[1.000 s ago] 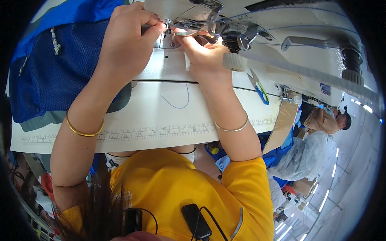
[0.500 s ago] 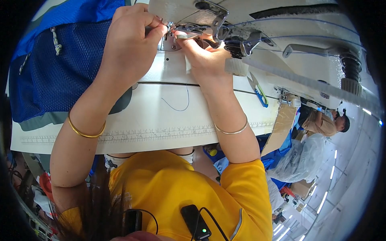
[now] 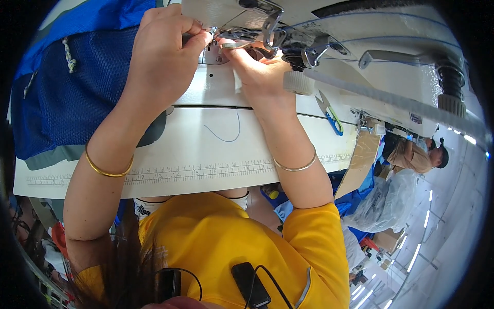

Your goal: Sewing a blue mesh pocket onto a fabric piece using an industrial sewing machine.

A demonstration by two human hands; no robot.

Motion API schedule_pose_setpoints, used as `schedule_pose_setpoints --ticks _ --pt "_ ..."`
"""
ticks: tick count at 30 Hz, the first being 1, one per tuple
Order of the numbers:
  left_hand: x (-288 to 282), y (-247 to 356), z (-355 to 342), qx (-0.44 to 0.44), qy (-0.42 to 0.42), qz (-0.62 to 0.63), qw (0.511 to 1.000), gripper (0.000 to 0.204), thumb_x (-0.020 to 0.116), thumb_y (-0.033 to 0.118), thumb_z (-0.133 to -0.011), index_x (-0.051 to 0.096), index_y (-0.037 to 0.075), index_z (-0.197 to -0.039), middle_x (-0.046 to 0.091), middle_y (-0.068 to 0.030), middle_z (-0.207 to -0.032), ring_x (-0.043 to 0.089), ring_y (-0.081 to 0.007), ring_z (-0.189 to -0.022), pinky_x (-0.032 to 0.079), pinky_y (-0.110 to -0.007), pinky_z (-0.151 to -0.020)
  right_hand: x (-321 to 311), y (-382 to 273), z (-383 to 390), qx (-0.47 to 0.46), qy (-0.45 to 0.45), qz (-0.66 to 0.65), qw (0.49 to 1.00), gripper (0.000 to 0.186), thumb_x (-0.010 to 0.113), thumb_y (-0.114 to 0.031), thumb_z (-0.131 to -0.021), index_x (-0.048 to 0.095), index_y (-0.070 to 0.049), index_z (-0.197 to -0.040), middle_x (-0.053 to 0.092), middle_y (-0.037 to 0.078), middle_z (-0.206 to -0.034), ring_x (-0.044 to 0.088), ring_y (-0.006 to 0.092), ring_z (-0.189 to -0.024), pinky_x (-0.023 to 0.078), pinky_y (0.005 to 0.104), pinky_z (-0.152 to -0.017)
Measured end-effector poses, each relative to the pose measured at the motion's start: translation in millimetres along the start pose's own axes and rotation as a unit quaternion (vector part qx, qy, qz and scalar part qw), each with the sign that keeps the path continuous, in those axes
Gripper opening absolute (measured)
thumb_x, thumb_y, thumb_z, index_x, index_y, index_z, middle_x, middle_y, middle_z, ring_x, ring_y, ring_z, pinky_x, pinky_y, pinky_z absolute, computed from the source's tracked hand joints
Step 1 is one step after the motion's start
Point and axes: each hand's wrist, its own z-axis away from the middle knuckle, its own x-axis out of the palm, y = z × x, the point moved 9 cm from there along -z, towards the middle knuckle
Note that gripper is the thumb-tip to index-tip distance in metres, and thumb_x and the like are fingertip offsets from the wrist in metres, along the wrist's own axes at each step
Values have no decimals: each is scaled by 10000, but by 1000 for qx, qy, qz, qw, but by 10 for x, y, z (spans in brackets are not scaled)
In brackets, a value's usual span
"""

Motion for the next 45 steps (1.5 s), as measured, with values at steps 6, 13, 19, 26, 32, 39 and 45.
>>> schedule_pose_setpoints --ticks 6,13,19,26,32,39,45 --pt "1 31 -38 -32 -37 -6 999 58 667 -19 -803 669 -29 -745 680 -164 -969 580 -339 -977 455 -415 -886 0 3 3 -2 7 -5 1000 189 729 -1 -913 737 97 -1074 754 111 -997 698 137 -876 562 244 -845" --pt "32 18 -42 -40 -55 -5 998 63 664 -20 -809 677 -36 -749 681 -170 -977 575 -341 -982 447 -418 -901 -10 -8 -11 -25 6 0 1000 200 767 -19 -884 741 82 -1055 762 109 -972 706 134 -873 560 237 -841" --pt "40 15 -53 -59 -73 -16 995 75 659 -7 -821 685 -35 -757 679 -164 -996 567 -336 -1003 443 -413 -911 -13 -4 -13 -26 14 12 999 191 771 -21 -881 747 76 -1043 764 105 -968 707 133 -865 557 235 -834" --pt "60 33 -65 -73 -92 -26 993 87 650 2 -831 687 -33 -760 676 -161 -992 567 -334 -1003 439 -415 -913 -9 4 -18 -24 15 5 1000 165 752 3 -882 754 78 -1029 761 107 -959 705 136 -851 562 240 -821" --pt "54 30 -43 -40 -63 -25 997 82 654 2 -827 674 -31 -755 675 -164 -991 567 -339 -1001 436 -417 -915 14 -57 -2 -38 4 13 999 162 733 25 -880 747 91 -1028 759 111 -948 711 148 -837 566 248 -824" --pt "54 -9 -26 -49 -56 -28 997 58 669 -13 -804 665 -25 -748 674 -164 -988 568 -345 -990 445 -415 -897 23 -25 -5 -40 7 1 999 168 727 27 -880 738 96 -1033 759 120 -950 712 147 -839 571 254 -827" --pt "25 21 -26 -29 -43 -12 999 63 668 -11 -806 662 -19 -744 670 -161 -976 570 -341 -988 447 -413 -894 20 -17 -11 -36 -1 -17 999 167 716 33 -888 735 100 -1040 756 114 -955 708 145 -853 566 250 -838"
